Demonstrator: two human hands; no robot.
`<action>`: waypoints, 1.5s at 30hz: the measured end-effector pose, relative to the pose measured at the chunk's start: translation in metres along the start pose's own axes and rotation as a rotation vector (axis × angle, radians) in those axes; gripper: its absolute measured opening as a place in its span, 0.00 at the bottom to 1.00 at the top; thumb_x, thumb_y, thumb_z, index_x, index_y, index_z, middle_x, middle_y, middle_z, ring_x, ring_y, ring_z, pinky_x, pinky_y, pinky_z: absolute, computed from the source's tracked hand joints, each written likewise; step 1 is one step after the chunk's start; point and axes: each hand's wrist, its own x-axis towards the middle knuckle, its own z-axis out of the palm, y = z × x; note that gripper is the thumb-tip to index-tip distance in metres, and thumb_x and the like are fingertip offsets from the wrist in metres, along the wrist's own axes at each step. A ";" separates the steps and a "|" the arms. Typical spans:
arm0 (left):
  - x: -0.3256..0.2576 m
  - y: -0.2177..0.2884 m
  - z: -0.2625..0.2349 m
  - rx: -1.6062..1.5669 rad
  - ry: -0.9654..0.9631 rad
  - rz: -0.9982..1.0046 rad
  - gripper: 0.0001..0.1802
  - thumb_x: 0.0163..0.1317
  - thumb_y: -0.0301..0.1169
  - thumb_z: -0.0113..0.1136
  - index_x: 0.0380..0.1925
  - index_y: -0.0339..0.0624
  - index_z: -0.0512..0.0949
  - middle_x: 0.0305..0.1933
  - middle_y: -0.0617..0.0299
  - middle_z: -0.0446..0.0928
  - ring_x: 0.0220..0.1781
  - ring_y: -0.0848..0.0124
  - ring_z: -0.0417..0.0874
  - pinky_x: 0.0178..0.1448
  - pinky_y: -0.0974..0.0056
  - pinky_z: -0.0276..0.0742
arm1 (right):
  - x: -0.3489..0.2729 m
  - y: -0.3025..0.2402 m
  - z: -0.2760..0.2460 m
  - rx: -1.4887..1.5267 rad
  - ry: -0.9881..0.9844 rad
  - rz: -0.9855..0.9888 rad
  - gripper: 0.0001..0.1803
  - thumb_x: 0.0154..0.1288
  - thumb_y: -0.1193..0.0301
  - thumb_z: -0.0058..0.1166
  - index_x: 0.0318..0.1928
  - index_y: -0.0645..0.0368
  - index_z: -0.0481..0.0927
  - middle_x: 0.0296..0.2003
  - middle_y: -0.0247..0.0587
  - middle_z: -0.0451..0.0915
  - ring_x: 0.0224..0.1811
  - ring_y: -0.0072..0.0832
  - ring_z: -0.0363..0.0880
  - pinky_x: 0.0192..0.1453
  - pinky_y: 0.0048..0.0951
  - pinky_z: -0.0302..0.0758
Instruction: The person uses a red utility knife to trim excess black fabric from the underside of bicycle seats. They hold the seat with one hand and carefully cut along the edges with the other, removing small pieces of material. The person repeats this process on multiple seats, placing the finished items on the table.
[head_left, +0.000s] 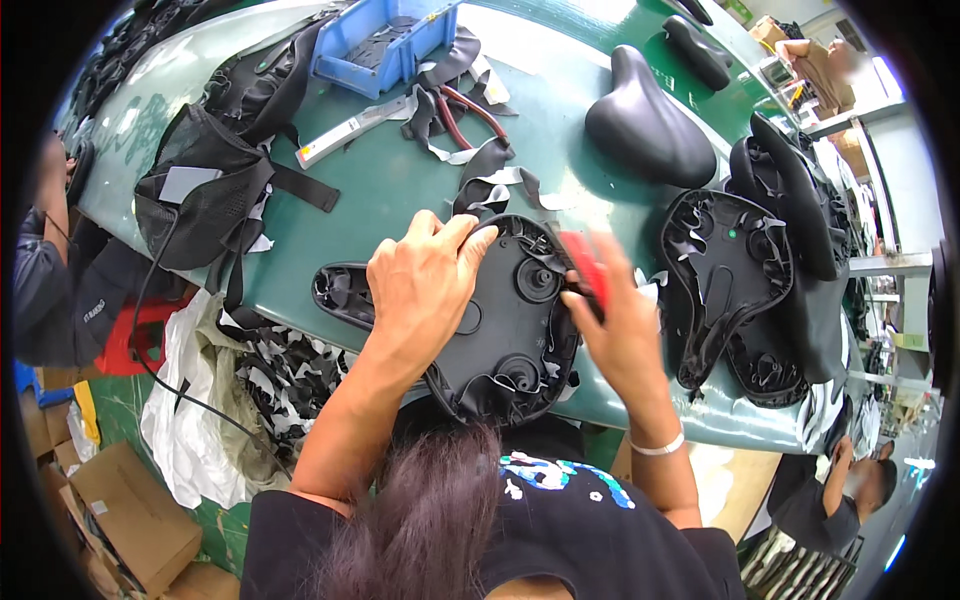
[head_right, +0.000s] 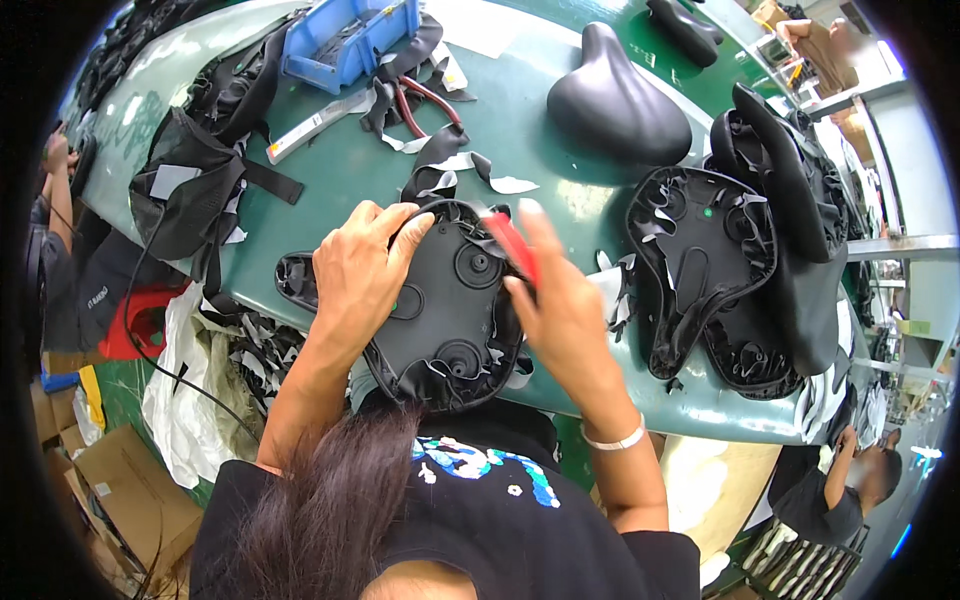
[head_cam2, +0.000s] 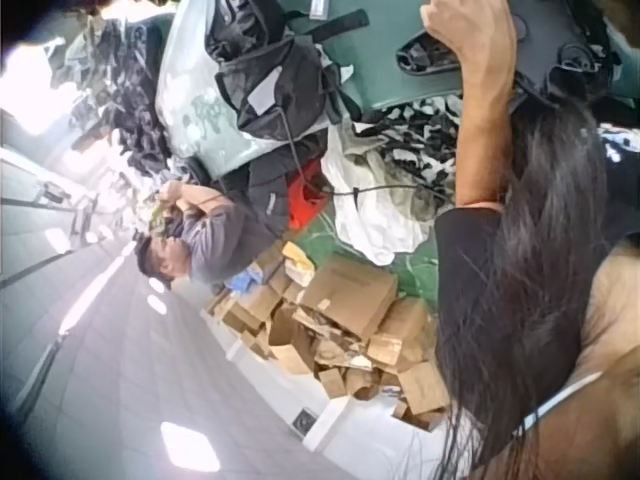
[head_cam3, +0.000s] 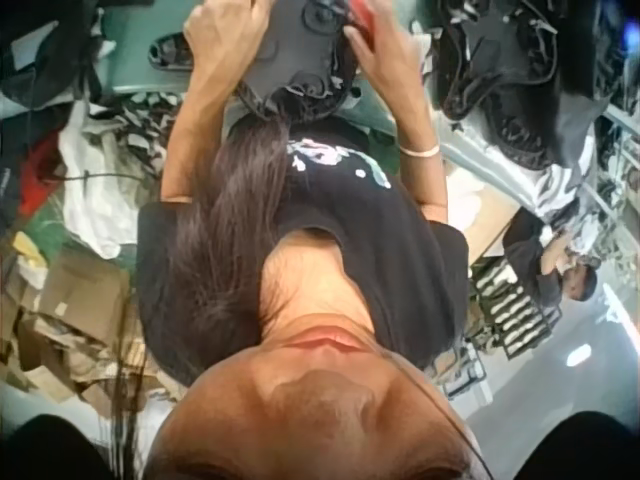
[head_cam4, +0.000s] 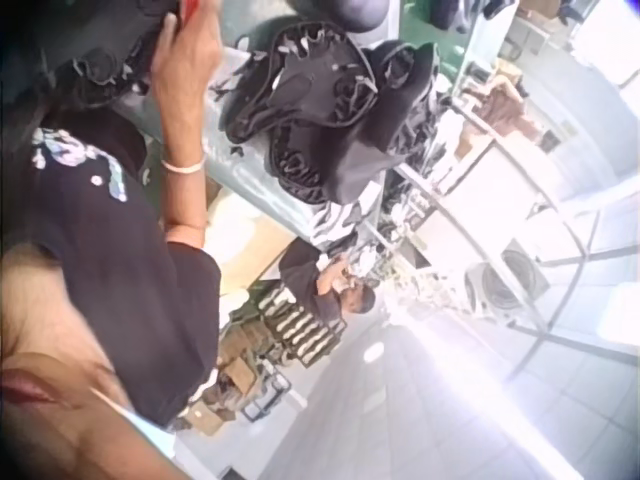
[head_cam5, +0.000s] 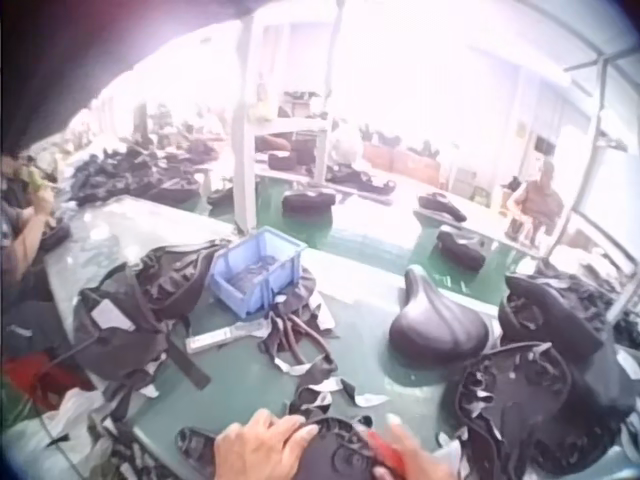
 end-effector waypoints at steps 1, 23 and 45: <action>0.001 0.002 0.002 -0.006 -0.002 0.004 0.17 0.64 0.47 0.55 0.38 0.48 0.83 0.30 0.57 0.76 0.29 0.56 0.80 0.34 0.55 0.73 | 0.008 0.001 0.004 -0.128 0.043 -0.137 0.33 0.54 0.80 0.59 0.62 0.62 0.65 0.48 0.58 0.77 0.39 0.50 0.80 0.44 0.40 0.75; 0.048 0.014 0.025 -0.244 -0.110 0.494 0.12 0.60 0.37 0.60 0.22 0.43 0.81 0.39 0.70 0.75 0.56 0.69 0.69 0.67 0.51 0.42 | -0.003 0.017 -0.043 -0.179 -0.123 0.039 0.28 0.63 0.77 0.52 0.64 0.53 0.68 0.35 0.47 0.81 0.24 0.35 0.76 0.30 0.31 0.74; -0.018 0.006 -0.030 -1.450 -0.113 0.100 0.14 0.73 0.33 0.44 0.34 0.33 0.72 0.31 0.55 0.80 0.38 0.67 0.82 0.56 0.57 0.75 | 0.084 0.017 -0.076 -0.606 -0.547 -0.417 0.26 0.57 0.73 0.55 0.58 0.39 0.75 0.19 0.35 0.68 0.21 0.32 0.73 0.24 0.33 0.67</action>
